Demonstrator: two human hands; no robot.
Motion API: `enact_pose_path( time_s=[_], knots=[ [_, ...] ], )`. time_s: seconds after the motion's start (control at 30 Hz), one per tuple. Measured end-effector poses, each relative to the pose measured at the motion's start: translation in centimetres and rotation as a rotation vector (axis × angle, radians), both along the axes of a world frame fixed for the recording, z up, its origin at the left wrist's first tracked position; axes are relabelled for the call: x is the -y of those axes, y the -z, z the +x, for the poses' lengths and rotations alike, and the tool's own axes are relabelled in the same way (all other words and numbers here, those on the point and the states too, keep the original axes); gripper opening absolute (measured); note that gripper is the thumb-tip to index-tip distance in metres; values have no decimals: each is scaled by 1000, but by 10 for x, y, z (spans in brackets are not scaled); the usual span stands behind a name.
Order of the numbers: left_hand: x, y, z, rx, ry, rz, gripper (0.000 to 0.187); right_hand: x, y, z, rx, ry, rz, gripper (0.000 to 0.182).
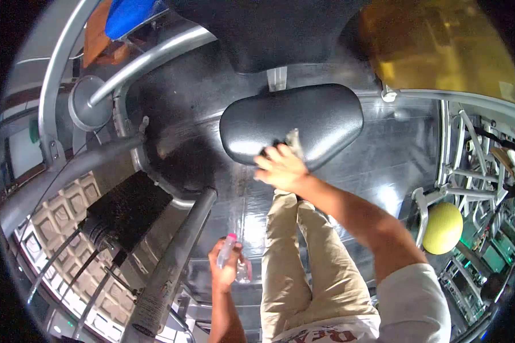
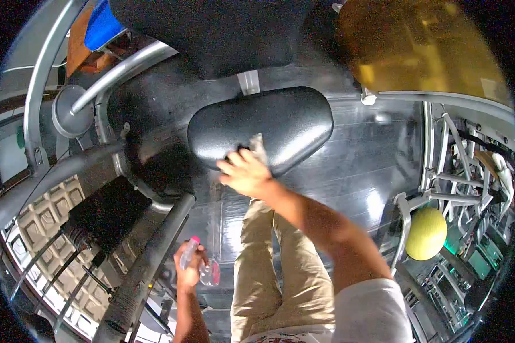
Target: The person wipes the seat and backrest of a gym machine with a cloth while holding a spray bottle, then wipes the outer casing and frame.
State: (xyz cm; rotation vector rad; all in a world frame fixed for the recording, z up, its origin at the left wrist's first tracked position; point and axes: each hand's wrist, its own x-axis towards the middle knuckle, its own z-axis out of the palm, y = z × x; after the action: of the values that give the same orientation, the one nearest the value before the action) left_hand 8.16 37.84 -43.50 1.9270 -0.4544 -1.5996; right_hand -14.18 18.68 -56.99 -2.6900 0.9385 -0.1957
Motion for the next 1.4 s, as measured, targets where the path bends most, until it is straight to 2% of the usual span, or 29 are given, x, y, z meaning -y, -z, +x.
enact_pose_path(
  time_s=[0.07, 0.1, 0.2, 0.27, 0.3, 0.33, 0.37, 0.4, 0.47, 0.53, 0.57, 0.63, 0.67, 0.77, 0.83, 0.9, 0.93, 0.97, 1.0, 1.03, 1.07, 1.1, 1.13, 1.17, 1.23, 1.27, 1.33, 1.37, 1.4],
  knots=[
    [12, -2, -22, -15, 11, -24, 5, 15, 0, 44, -53, 61, 63, 16],
    [19, -7, -33, -7, 29, -25, 7, 23, -4, 56, -109, 79, 198, 20],
    [29, -18, -45, -22, 74, -68, 11, 26, -10, 38, -90, 149, 291, 25],
    [38, -26, -47, -8, 90, -110, 12, 25, 1, -6, -23, 241, 64, 20],
    [41, -32, -47, -3, 77, -83, 12, 34, 4, -30, 58, 413, 68, 14],
    [38, -31, -43, 7, 70, -102, 12, 64, -6, -55, -44, 778, 510, 14],
    [32, -27, -37, 18, 62, -121, 12, 64, 4, -102, 47, 617, -46, 27],
    [27, -24, -31, 29, 55, -138, 12, 72, 0, -124, -132, 992, 46, 33],
    [22, -21, -25, 64, 32, -117, 9, 78, 31, -177, 147, 1181, -71, 31],
    [11, -15, -20, 75, 27, -80, 7, 69, 29, -169, 142, 1130, -135, 28],
    [8, -14, -21, 95, 59, -87, 5, 57, 20, -145, 51, 1186, -116, 27],
    [10, -25, -37, 92, 51, -87, 5, 24, 15, -102, 94, 1078, -108, 31],
    [12, -30, -45, 90, 49, -91, 6, 3, 8, -83, 76, 1009, 67, 33],
    [18, -52, -71, 92, 143, -60, 10, -43, -16, -40, 60, 940, 187, 35],
    [28, -68, -94, 101, 199, -114, 14, -67, -20, -39, 275, 896, 306, 30],
    [33, -84, -109, 75, 253, -119, 16, -93, -19, -53, 430, 732, 273, 25],
    [31, -87, -116, 60, 252, -123, 18, -114, -19, -61, 531, 808, 447, 24],
    [37, -101, -124, 59, 271, -119, 18, -130, -33, -72, 502, 919, 623, 30],
    [38, -110, -129, 37, 279, -168, 18, -150, -36, -86, 491, 944, 628, 34],
    [39, -119, -133, 49, 309, -173, 17, -156, -57, -105, 421, 1076, 946, 38],
    [40, -128, -136, 60, 339, -181, 16, -174, -49, -128, 393, 1046, 937, 42],
    [41, -138, -139, 51, 347, -185, 15, -178, -83, -149, 560, 1148, 1098, 43],
    [44, -152, -142, 68, 379, -199, 14, -193, -85, -168, 477, 1211, 1022, 44],
    [37, -149, -138, 85, 399, -252, 14, -188, -123, -187, 596, 1384, 1332, 40],
    [41, -162, -137, 81, 426, -301, 15, -204, -139, -220, 728, 1503, 1150, 31],
    [50, -186, -139, 61, 428, -299, 16, -202, -158, -233, 932, 1504, 1126, 25],
    [63, -229, -148, 37, 405, -330, 17, -185, -213, -255, 887, 1562, 1015, 16],
    [69, -248, -149, 43, 410, -379, 17, -175, -241, -261, 1098, 1576, 1062, 14],
    [75, -266, -151, 50, 419, -424, 17, -161, -276, -266, 1124, 1556, 1094, 17]
  ],
)
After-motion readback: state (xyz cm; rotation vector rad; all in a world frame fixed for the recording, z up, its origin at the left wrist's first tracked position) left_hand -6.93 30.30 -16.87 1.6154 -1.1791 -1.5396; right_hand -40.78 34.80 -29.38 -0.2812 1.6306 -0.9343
